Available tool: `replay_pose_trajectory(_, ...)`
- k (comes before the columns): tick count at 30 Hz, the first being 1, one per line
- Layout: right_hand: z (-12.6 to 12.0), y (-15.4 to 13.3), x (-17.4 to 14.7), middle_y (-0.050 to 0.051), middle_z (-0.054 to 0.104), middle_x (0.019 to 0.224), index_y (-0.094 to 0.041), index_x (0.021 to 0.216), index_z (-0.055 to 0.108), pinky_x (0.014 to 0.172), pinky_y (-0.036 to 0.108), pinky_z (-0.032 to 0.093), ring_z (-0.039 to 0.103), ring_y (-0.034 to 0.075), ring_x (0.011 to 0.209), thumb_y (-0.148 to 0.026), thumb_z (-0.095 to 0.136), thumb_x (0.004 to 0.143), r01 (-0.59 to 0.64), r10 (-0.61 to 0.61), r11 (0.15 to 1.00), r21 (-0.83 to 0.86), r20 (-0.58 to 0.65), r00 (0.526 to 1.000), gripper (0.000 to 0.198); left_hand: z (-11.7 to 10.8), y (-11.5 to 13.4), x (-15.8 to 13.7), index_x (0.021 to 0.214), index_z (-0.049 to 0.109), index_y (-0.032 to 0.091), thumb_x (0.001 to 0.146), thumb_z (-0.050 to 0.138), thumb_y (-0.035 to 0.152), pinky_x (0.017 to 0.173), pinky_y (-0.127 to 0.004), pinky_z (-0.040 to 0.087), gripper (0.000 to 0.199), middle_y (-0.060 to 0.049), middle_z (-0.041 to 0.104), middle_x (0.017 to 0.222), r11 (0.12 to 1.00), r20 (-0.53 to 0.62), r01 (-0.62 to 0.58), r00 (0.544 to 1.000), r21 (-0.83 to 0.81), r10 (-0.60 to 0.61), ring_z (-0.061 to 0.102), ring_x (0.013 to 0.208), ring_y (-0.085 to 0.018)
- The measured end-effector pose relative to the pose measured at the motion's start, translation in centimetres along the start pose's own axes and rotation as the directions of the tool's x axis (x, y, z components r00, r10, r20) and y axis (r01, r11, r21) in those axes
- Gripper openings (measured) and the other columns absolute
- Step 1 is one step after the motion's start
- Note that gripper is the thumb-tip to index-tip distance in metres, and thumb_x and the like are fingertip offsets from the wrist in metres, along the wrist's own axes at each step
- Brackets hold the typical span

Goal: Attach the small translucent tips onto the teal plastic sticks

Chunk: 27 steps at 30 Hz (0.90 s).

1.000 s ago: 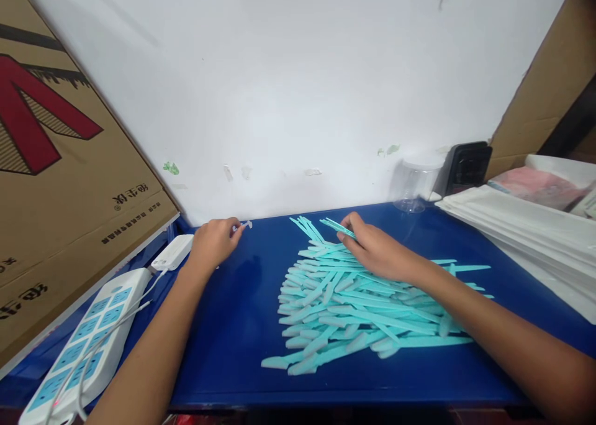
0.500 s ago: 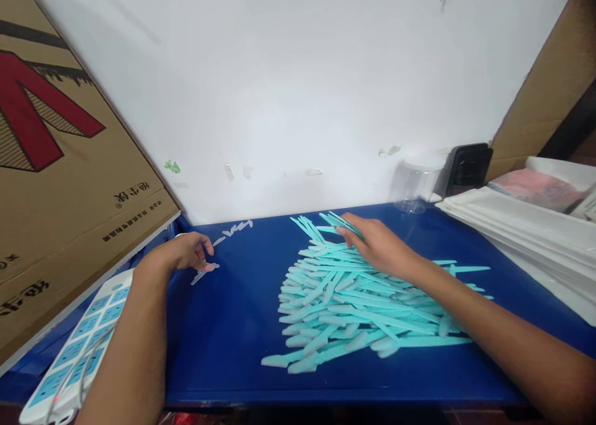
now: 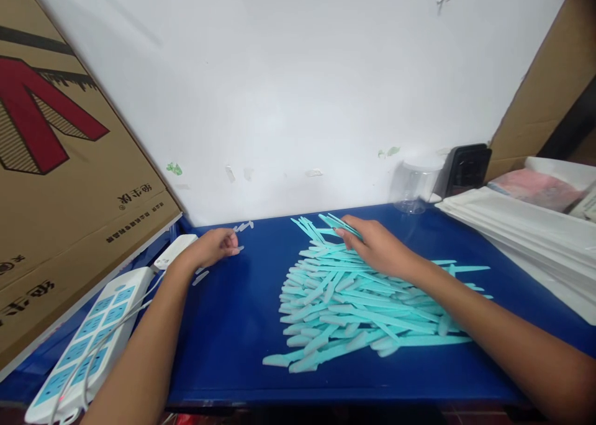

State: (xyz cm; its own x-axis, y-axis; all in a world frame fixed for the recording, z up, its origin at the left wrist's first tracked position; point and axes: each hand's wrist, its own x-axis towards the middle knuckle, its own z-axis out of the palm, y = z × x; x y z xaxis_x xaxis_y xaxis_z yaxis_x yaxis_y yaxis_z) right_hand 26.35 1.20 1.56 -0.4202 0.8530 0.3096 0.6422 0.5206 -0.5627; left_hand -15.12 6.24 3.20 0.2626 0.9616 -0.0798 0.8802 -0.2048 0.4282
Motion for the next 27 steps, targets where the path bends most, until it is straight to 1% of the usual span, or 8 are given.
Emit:
replay_pose_trajectory(2, 0.0, 0.0, 0.0, 0.003, 0.067, 0.075, -0.022, 0.092, 0.051, 0.055, 0.029, 0.033, 0.057, 0.018, 0.058, -0.048, 0.037, 0.107, -0.017, 0.017, 0.999, 0.031, 0.013, 1.000, 0.033, 1.0, 1.4, 0.4, 0.084, 0.068, 0.019, 0.076, 0.073, 0.059, 0.070, -0.031, 0.049, 0.041, -0.005, 0.071, 0.080, 0.989, -0.050, -0.126, 0.991, -0.076, 0.123, 0.064, 0.076, -0.021)
replay_pose_trajectory(4, 0.0, 0.0, 0.0, 0.003, 0.066, 0.075, -0.022, 0.090, 0.051, 0.055, 0.029, 0.035, 0.057, 0.017, 0.059, -0.048, 0.038, 0.106, -0.029, 0.027, 0.998, 0.064, 0.027, 0.999, 0.033, 2.1, 2.8, 0.7, 0.089, 0.069, 0.018, 0.082, 0.070, 0.057, 0.074, -0.032, 0.051, 0.039, -0.007, 0.072, 0.085, 0.966, -0.064, -0.211, 0.977, -0.151, 0.203, 0.066, 0.080, -0.021)
replay_pose_trajectory(9, -0.1, -0.4, -0.1, 0.001, 0.064, 0.079, -0.022, 0.087, 0.053, 0.058, 0.028, 0.038, 0.054, 0.015, 0.062, -0.043, 0.039, 0.106, -0.021, 0.014, 0.992, 0.127, 0.057, 0.998, 0.032, 4.6, 5.8, 0.8, 0.110, 0.070, 0.016, 0.088, 0.070, 0.049, 0.080, -0.034, 0.057, 0.040, -0.009, 0.075, 0.091, 0.896, -0.102, -0.270, 0.963, -0.353, 0.250, 0.072, 0.085, -0.022)
replay_pose_trajectory(13, -0.1, -0.7, -0.2, 0.002, 0.065, 0.083, -0.021, 0.089, 0.057, 0.062, 0.029, 0.040, 0.054, 0.015, 0.065, -0.045, 0.038, 0.106, -0.003, -0.014, 0.985, 0.174, 0.098, 0.995, 0.036, 5.8, 7.8, 0.3, 0.110, 0.073, 0.015, 0.088, 0.072, 0.044, 0.082, -0.034, 0.058, 0.036, -0.011, 0.076, 0.096, 0.836, -0.148, -0.306, 0.952, -0.455, 0.268, 0.073, 0.088, -0.022)
replay_pose_trajectory(15, -0.1, -0.8, -0.2, 0.003, 0.065, 0.084, -0.020, 0.090, 0.058, 0.063, 0.029, 0.041, 0.054, 0.016, 0.065, -0.046, 0.038, 0.107, -0.002, -0.021, 0.981, 0.196, 0.117, 0.993, 0.037, 6.1, 8.7, 0.0, 0.108, 0.075, 0.016, 0.089, 0.072, 0.043, 0.079, -0.033, 0.058, 0.033, -0.011, 0.076, 0.102, 0.826, -0.173, -0.335, 0.942, -0.453, 0.287, 0.073, 0.088, -0.021)
replay_pose_trajectory(17, 0.0, -0.8, -0.2, 0.003, 0.066, 0.085, -0.020, 0.090, 0.059, 0.064, 0.029, 0.041, 0.054, 0.016, 0.066, -0.047, 0.038, 0.107, -0.002, -0.024, 0.979, 0.204, 0.125, 0.992, 0.038, 6.3, 9.3, -0.2, 0.108, 0.076, 0.018, 0.092, 0.068, 0.043, 0.075, -0.030, 0.057, 0.030, -0.011, 0.075, 0.106, 0.837, -0.185, -0.368, 0.929, -0.406, 0.320, 0.071, 0.088, -0.020)
replay_pose_trajectory(20, 0.1, -0.9, -0.2, 0.002, 0.066, 0.084, -0.020, 0.088, 0.060, 0.065, 0.028, 0.041, 0.055, 0.016, 0.067, -0.047, 0.039, 0.107, 0.012, -0.038, 0.981, 0.196, 0.127, 0.991, 0.038, 6.7, 9.7, -0.4, 0.109, 0.076, 0.019, 0.095, 0.063, 0.043, 0.072, -0.029, 0.056, 0.030, -0.010, 0.073, 0.107, 0.844, -0.191, -0.394, 0.918, -0.364, 0.347, 0.069, 0.088, -0.020)
replay_pose_trajectory(27, 0.2, -0.9, -0.2, 0.001, 0.062, 0.079, -0.021, 0.087, 0.063, 0.060, 0.027, 0.039, 0.051, 0.015, 0.063, -0.049, 0.040, 0.106, 0.020, -0.050, 0.980, 0.200, 0.147, 0.988, 0.041, 7.6, 9.9, -0.5, 0.109, 0.069, 0.019, 0.097, 0.062, 0.044, 0.071, -0.029, 0.057, 0.029, -0.007, 0.072, 0.096, 0.798, -0.219, -0.380, 0.925, -0.468, 0.312, 0.069, 0.085, -0.019)
